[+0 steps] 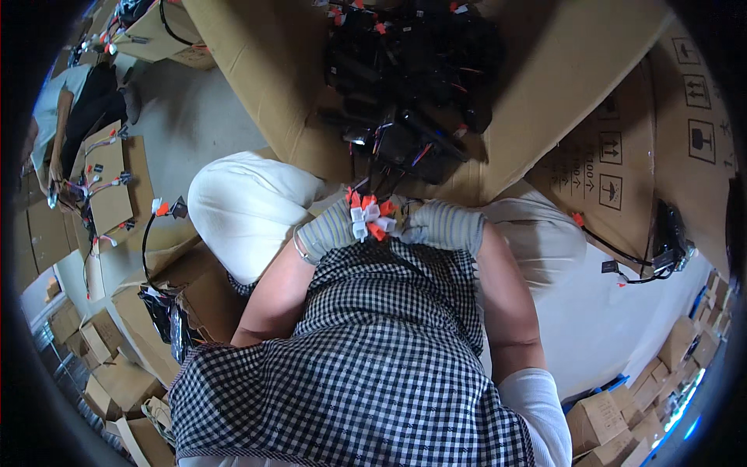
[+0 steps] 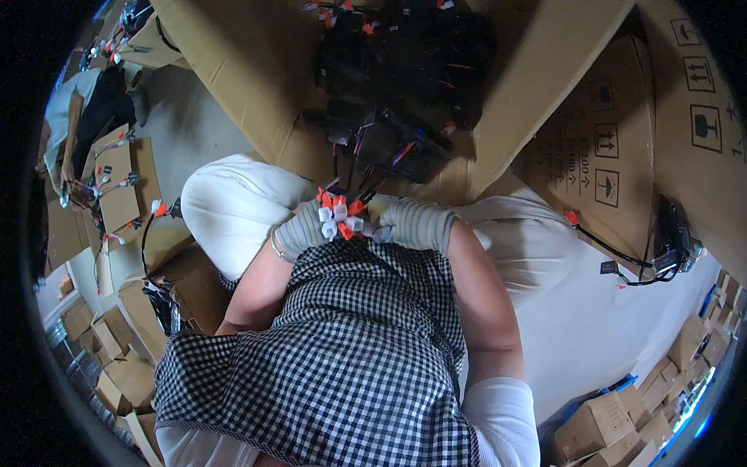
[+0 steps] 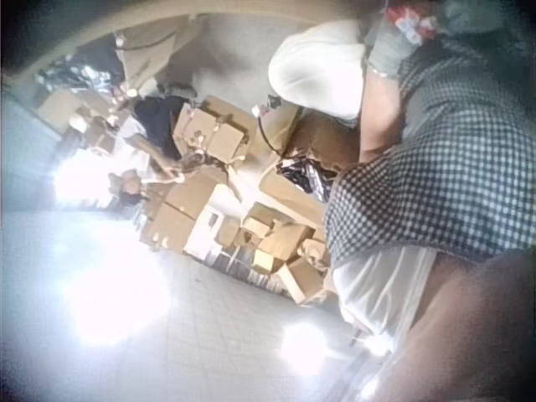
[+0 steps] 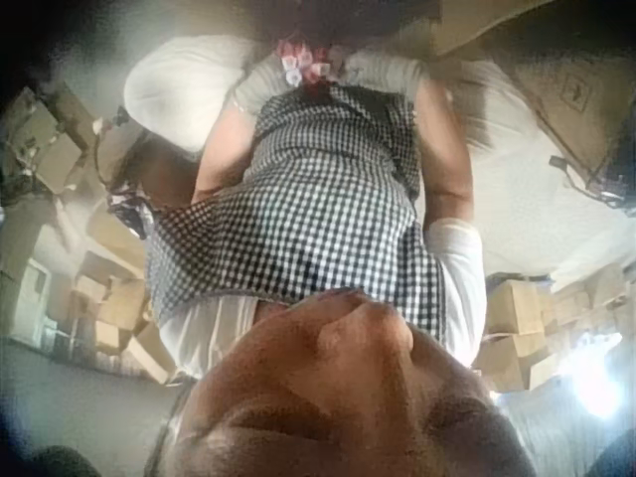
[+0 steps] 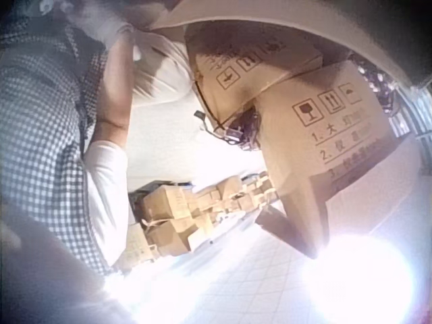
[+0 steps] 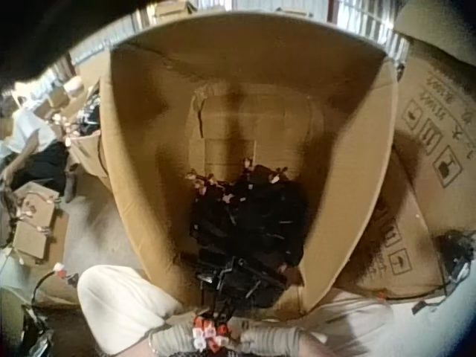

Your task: The person tests digital display meters by connecting their wire harnesses to a power connector by hand, puts the tested meters into cardboard boxes, and moves the boxes across the floor.

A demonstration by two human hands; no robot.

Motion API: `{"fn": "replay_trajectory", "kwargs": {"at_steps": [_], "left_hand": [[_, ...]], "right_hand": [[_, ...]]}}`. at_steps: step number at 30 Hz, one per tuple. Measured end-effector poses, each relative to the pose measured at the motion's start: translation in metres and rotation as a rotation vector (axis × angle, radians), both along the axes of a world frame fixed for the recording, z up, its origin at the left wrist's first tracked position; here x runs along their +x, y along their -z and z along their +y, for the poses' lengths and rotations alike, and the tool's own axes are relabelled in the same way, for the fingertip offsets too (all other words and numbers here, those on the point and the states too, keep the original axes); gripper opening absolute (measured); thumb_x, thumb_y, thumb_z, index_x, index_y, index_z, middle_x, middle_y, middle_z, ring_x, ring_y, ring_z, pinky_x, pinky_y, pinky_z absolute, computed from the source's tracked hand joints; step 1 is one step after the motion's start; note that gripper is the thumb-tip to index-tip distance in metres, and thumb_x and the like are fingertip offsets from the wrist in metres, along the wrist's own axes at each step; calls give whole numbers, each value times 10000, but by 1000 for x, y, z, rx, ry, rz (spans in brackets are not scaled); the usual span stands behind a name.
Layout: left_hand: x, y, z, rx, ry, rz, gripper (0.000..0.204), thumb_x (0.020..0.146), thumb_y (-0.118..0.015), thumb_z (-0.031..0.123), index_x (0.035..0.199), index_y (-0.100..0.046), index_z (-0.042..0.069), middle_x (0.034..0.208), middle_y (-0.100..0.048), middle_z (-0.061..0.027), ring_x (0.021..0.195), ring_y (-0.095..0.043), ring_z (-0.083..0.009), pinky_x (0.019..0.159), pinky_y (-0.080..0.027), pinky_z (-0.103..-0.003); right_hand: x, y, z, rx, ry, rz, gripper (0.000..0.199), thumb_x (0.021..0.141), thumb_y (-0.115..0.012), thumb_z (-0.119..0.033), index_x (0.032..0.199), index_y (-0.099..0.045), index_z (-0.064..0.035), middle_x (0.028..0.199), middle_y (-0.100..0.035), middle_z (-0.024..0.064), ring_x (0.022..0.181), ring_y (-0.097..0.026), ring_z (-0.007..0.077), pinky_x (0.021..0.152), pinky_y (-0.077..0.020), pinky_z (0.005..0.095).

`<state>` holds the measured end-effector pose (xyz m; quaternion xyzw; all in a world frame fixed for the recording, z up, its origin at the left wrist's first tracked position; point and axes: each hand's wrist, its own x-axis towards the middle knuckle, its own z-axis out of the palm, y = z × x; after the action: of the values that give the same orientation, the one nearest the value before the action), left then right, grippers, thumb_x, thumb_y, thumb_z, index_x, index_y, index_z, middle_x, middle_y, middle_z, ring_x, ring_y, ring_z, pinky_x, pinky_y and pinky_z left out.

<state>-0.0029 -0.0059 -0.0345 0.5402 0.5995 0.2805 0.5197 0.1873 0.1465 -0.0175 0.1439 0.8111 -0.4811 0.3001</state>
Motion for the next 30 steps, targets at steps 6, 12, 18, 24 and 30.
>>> {"fn": "replay_trajectory", "kwargs": {"at_steps": [6,12,18,24,30], "left_hand": [[10,-40,16,-568,-85,-273,230,932,-437,103,1112,-551,18,1078,-597,-66,978,-584,-159,831,-471,-258],[-11,15,-11,-682,-72,-556,275,933,-462,137,1174,-530,20,1076,-615,-71,977,-581,-147,822,-457,-251],[8,-20,14,-674,13,-5,291,906,-453,97,1180,-531,35,1097,-595,-118,1020,-567,-153,822,-466,-254],[8,-15,11,45,257,521,240,861,-527,93,1101,-511,84,1004,-598,-129,901,-577,-174,687,-494,-271],[7,20,5,972,311,1481,127,835,-545,62,921,-506,148,891,-557,-45,787,-556,-177,617,-471,-263]], "right_hand": [[19,45,-42,-149,175,243,313,857,-542,-374,858,-649,-79,757,-633,127,690,-589,319,664,-456,411],[4,25,-34,39,-56,47,314,857,-516,-374,872,-670,-101,778,-639,134,736,-611,325,695,-472,429],[12,43,-36,-58,8,93,362,859,-508,-415,853,-665,-89,770,-638,143,734,-610,328,688,-468,432],[16,50,-27,-86,139,182,366,872,-499,-419,846,-646,-85,756,-626,151,707,-600,328,659,-456,442],[3,54,74,88,1159,262,190,885,-532,-240,837,-614,-76,643,-605,70,562,-547,151,544,-438,322]]}}
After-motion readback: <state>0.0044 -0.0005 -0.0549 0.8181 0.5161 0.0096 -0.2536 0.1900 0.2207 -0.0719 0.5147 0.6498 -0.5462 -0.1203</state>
